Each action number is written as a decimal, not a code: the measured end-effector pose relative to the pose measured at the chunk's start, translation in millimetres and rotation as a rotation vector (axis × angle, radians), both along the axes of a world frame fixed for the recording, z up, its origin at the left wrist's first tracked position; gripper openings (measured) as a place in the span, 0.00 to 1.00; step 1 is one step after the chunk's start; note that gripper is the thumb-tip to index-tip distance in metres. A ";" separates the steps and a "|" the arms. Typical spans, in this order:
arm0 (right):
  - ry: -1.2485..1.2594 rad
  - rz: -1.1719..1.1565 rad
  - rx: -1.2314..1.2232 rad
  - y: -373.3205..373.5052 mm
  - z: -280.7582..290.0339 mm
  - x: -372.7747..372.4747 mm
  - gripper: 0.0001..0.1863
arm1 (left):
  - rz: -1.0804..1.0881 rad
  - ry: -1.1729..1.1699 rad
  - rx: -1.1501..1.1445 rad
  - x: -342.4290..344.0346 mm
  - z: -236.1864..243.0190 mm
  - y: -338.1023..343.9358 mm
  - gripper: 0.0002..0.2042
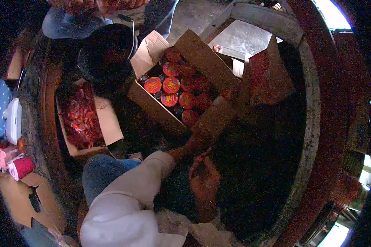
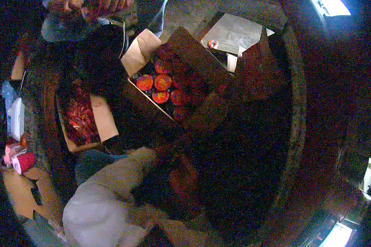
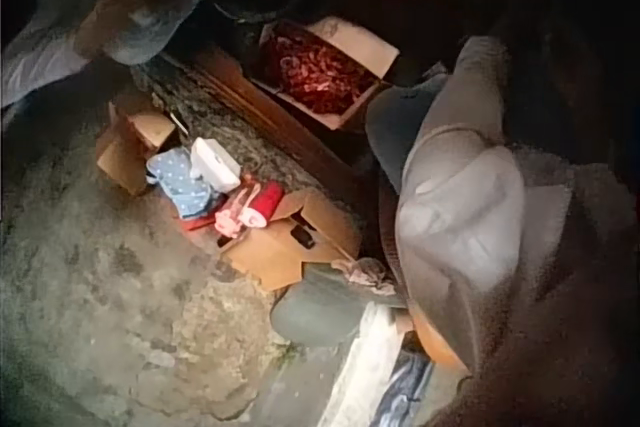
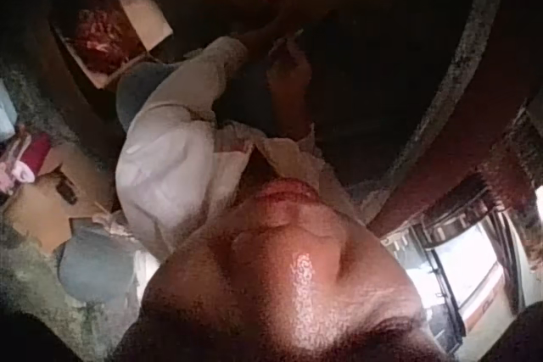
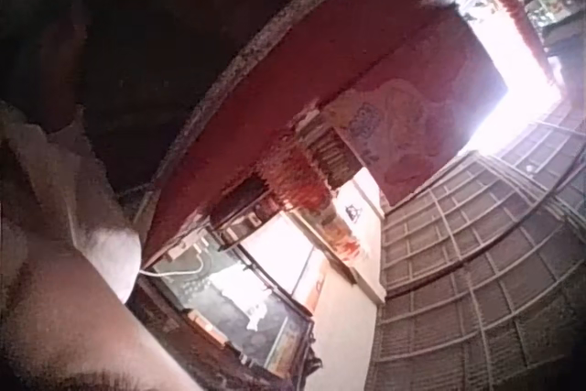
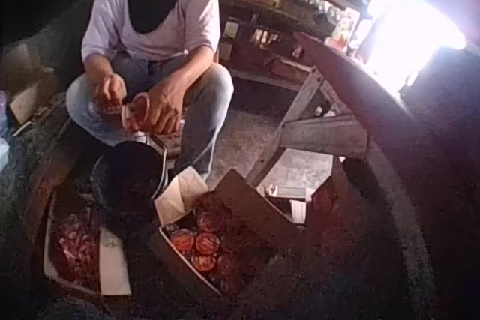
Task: The person sorts small circular food containers and lids, placing them into different cardboard boxes by hand.
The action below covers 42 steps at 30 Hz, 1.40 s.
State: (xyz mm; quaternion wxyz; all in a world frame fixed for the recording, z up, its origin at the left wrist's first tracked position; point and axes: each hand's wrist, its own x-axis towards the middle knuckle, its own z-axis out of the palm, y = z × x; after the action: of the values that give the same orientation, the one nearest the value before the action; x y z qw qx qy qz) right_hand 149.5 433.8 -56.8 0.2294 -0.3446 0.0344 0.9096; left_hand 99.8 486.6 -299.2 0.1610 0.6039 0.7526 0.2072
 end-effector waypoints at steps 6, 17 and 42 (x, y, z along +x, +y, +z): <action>0.096 0.041 -0.051 0.3 6.9 -0.8 0.12 | 0.072 0.076 0.003 7.8 -19.2 3.9 0.23; 0.025 0.010 0.035 -0.5 1.2 5.6 0.12 | 0.149 0.129 -0.001 8.1 -32.1 6.9 0.22; 0.101 -0.225 -0.125 6.8 2.1 19.0 0.13 | 0.126 0.164 0.069 -33.3 -38.3 80.7 0.21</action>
State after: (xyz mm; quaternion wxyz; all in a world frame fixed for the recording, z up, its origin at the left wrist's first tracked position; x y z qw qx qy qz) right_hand 168.4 440.6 -54.7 0.3059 -0.3058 0.1407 0.8906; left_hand 66.5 567.3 -337.5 0.0646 0.5757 0.7921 0.1925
